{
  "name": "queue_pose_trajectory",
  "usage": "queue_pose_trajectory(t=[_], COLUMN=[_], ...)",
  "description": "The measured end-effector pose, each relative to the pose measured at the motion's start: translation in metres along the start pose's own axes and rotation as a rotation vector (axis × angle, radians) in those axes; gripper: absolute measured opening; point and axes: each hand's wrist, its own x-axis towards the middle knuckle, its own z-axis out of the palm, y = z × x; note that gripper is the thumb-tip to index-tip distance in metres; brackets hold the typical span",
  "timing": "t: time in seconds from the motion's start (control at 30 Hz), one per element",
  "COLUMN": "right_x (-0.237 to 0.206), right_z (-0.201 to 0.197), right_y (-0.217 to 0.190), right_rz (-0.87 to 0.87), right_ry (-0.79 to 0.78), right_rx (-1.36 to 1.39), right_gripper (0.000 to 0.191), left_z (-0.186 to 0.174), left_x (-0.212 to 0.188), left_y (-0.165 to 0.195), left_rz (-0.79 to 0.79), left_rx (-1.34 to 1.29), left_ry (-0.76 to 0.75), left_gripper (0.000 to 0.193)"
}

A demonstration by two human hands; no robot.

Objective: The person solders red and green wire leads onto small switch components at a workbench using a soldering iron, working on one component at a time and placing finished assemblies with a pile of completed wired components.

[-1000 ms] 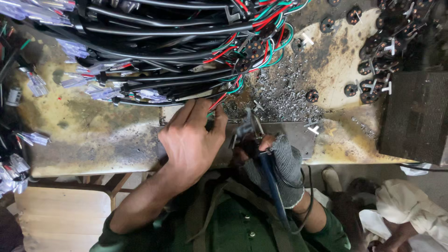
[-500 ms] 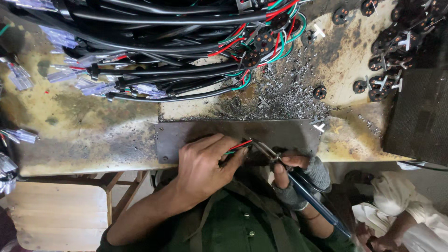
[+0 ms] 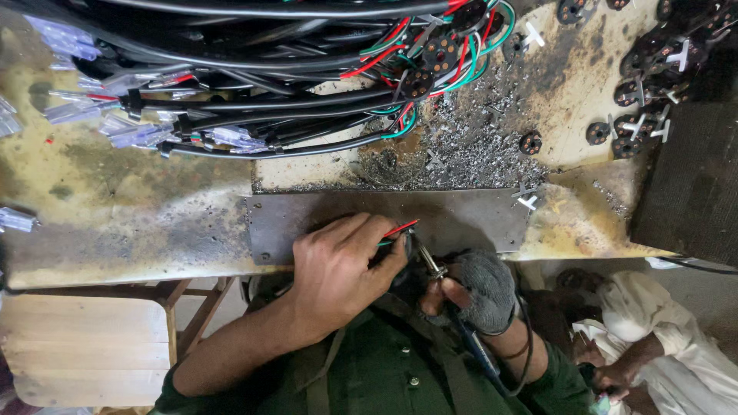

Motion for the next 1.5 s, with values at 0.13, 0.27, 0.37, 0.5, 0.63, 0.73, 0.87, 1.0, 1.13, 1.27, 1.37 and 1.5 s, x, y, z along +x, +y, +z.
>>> queue_pose_trajectory(t=[0.13, 0.27, 0.37, 0.5, 0.63, 0.73, 0.87, 1.0, 1.13, 1.27, 1.37, 1.5], right_x=[0.003, 0.005, 0.005, 0.005, -0.008, -0.009, -0.001, -0.01, -0.016, -0.008, 0.0, 0.005], right_z=[-0.011, 0.001, 0.0, -0.014, 0.001, 0.01, -0.007, 0.0, 0.028, 0.021, 0.012, 0.021], right_y=[0.001, -0.007, -0.009, 0.008, 0.008, 0.01, 0.028, 0.026, 0.016, 0.018, 0.017, 0.003], right_rz=[0.302, -0.041, 0.101, 0.897, 0.122, -0.004, 0.064, 0.944, -0.082, 0.546, 0.185, 0.088], right_ry=[-0.013, 0.208, 0.334, -0.122, 0.17, 0.324, -0.076, 0.312, 0.435, 0.344, 0.276, 0.466], right_rx=[0.136, -0.007, 0.112, 0.967, 0.202, 0.177, 0.223, 1.305, 0.172, 0.673, 0.188, 0.107], right_gripper=[0.014, 0.012, 0.014, 0.011, 0.011, 0.017, 0.008, 0.017, 0.01, 0.008, 0.012, 0.02], left_z=[-0.002, -0.002, -0.002, 0.0, 0.001, 0.001, 0.002, 0.003, 0.005, 0.005, 0.006, 0.007], left_x=[0.001, 0.004, 0.003, 0.003, 0.002, 0.001, 0.002, 0.003, 0.004, 0.004, 0.006, 0.007], left_y=[0.001, -0.001, -0.001, -0.002, -0.003, -0.004, -0.005, -0.006, -0.008, -0.011, -0.012, -0.013], left_rz=[0.006, 0.028, 0.02, 0.027, 0.021, 0.022, 0.029, 0.042, 0.051, 0.061, 0.057, 0.06], left_rx=[0.036, 0.036, 0.047, 0.032, 0.042, 0.043, 0.031, 0.047, 0.067, 0.069, 0.082, 0.08], left_ry=[-0.026, -0.06, -0.065, -0.059, -0.08, -0.074, -0.078, -0.062, -0.05, -0.051, -0.047, -0.047], left_gripper=[0.015, 0.016, 0.017, 0.017, 0.018, 0.018, 0.017, 0.017, 0.017, 0.017, 0.015, 0.015])
